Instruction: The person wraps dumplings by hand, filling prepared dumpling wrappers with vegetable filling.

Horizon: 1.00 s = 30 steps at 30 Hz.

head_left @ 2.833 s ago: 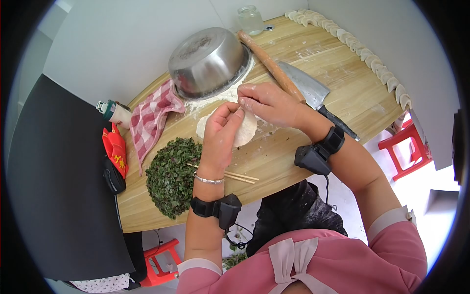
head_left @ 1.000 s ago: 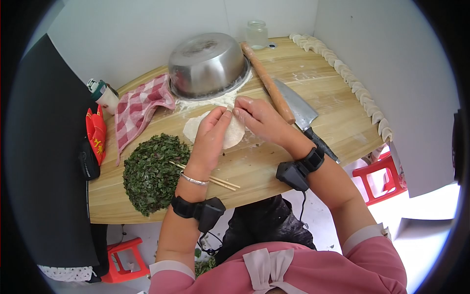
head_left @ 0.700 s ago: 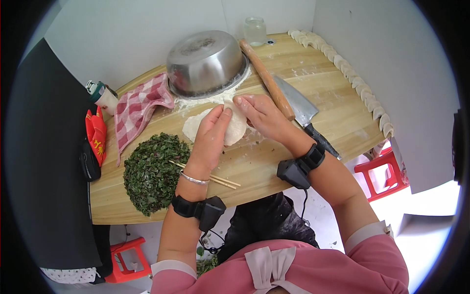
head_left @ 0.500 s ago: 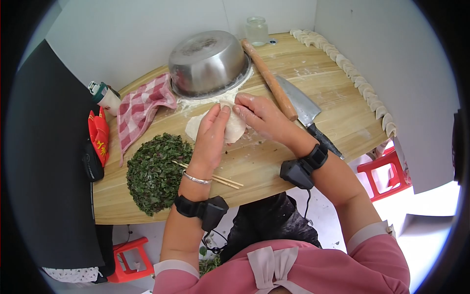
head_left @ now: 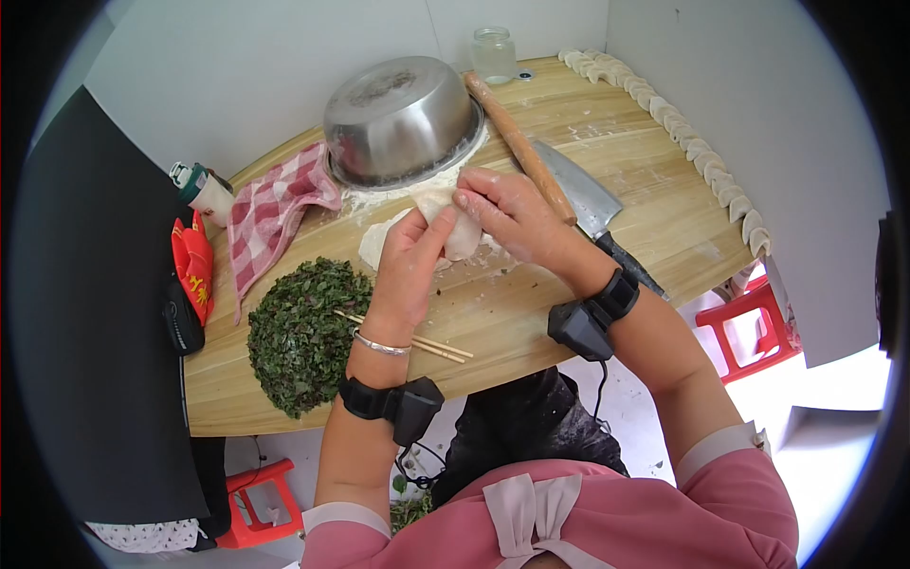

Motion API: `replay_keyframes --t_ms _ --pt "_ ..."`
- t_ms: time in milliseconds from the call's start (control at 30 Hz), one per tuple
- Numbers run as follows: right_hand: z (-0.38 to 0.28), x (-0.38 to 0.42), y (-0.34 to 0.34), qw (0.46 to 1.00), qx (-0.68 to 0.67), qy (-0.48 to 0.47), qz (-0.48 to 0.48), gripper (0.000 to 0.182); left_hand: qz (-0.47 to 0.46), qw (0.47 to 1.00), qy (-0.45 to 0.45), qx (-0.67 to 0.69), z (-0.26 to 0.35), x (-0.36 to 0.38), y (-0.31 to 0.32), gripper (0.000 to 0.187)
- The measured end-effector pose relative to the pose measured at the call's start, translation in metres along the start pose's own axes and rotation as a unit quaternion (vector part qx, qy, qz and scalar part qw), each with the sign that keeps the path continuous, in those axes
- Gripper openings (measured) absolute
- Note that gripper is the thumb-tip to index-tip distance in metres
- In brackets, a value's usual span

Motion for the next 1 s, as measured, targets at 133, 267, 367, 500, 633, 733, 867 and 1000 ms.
replay_keyframes --t_ms 133,267,367,500,633,733,867,1000 --pt "-0.001 0.0 -0.005 0.999 0.033 0.033 0.003 0.027 0.017 1.0 0.001 -0.001 -0.004 0.0 -0.006 0.021" --pt "0.017 0.007 0.001 0.968 -0.141 0.207 -0.01 0.025 0.047 0.998 -0.012 0.03 -0.006 -0.001 -0.011 0.021" --pt "0.008 0.003 0.002 0.991 -0.073 0.113 -0.018 0.025 0.045 0.999 -0.002 0.021 -0.005 -0.002 -0.017 0.02" --pt "-0.003 0.001 0.0 1.0 0.021 -0.006 -0.016 0.027 0.04 0.998 -0.02 0.032 -0.003 -0.001 -0.013 0.018" --pt "0.007 0.002 -0.002 0.997 -0.024 0.071 -0.02 0.024 0.03 0.999 -0.006 0.033 -0.001 -0.001 -0.012 0.018" --pt "0.009 0.004 0.0 0.978 -0.148 0.15 0.007 0.023 0.046 0.998 -0.01 0.039 -0.002 -0.001 -0.013 0.018" --pt "0.004 0.001 -0.002 0.999 -0.018 0.047 -0.012 0.023 0.052 0.997 -0.012 0.053 0.003 0.001 -0.013 0.018" --pt "-0.002 0.001 -0.002 0.999 0.031 0.013 -0.01 0.027 0.027 0.998 -0.023 0.043 0.0 0.001 -0.012 0.017"
Point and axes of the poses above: each hand's wrist, its own x-axis away from the middle knuckle, its own y-axis out of the palm, z = x × y, the point moved 6 cm from there along -x, towards the middle knuckle, and after that the axes turned 9 degrees about -x, right-handed, at the moved point
